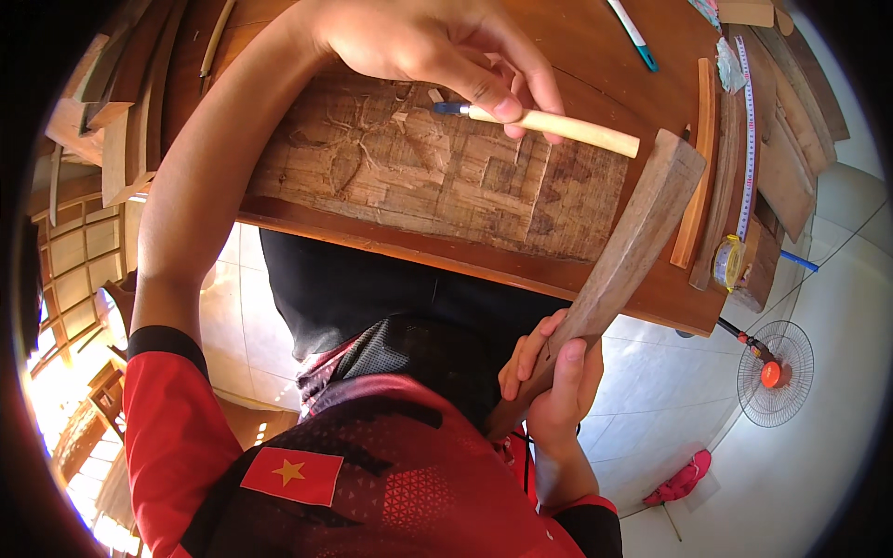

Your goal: The person carves a design into a rectangular wooden board using a chisel and a wooden mallet. They repeatedly strike the chisel to remove wood shavings and refine the pattern on the board's surface.

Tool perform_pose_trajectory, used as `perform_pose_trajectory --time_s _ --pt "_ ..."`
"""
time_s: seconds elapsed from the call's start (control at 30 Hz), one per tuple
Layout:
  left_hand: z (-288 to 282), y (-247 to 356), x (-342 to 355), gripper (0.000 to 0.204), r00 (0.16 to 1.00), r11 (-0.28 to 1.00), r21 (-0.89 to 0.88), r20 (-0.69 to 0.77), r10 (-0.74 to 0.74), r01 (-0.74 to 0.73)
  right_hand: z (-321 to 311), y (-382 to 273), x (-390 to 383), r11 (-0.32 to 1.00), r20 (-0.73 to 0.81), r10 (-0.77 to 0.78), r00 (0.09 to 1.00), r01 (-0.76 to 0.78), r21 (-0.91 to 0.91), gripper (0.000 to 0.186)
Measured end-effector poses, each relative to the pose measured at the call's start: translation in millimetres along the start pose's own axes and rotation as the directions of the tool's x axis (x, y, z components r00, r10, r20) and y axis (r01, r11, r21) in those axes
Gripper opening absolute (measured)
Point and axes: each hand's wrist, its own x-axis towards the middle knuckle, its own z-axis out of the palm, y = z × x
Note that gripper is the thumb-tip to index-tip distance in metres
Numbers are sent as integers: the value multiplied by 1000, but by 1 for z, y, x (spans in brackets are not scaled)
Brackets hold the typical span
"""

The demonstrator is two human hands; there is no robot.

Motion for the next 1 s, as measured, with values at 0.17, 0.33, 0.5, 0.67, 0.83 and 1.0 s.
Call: perform_pose_trajectory --time_s 0.17,0.33,0.5,0.67,0.83,1.0 --pt "-2 1 0 32 998 999 -26 62 -24 26 6 0 1 997 -33 -12 999 10 -77 46" --pt "-2 2 -1 31 996 1000 -5 82 -29 30 7 0 1 997 -28 -5 1000 3 -80 46" --pt "2 2 -2 34 997 998 19 55 -55 54 7 0 -1 997 -36 1 999 -4 -74 46" --pt "-2 2 -2 39 995 997 44 74 -60 57 10 0 -2 992 -22 9 1000 -11 -128 46" --pt "-1 -9 -1 38 996 995 -82 76 57 -50 7 6 -3 983 -69 -139 988 146 114 42" --pt "-8 -9 3 39 989 999 -14 143 -27 29 4 -5 3 995 -84 -28 996 19 -100 48"
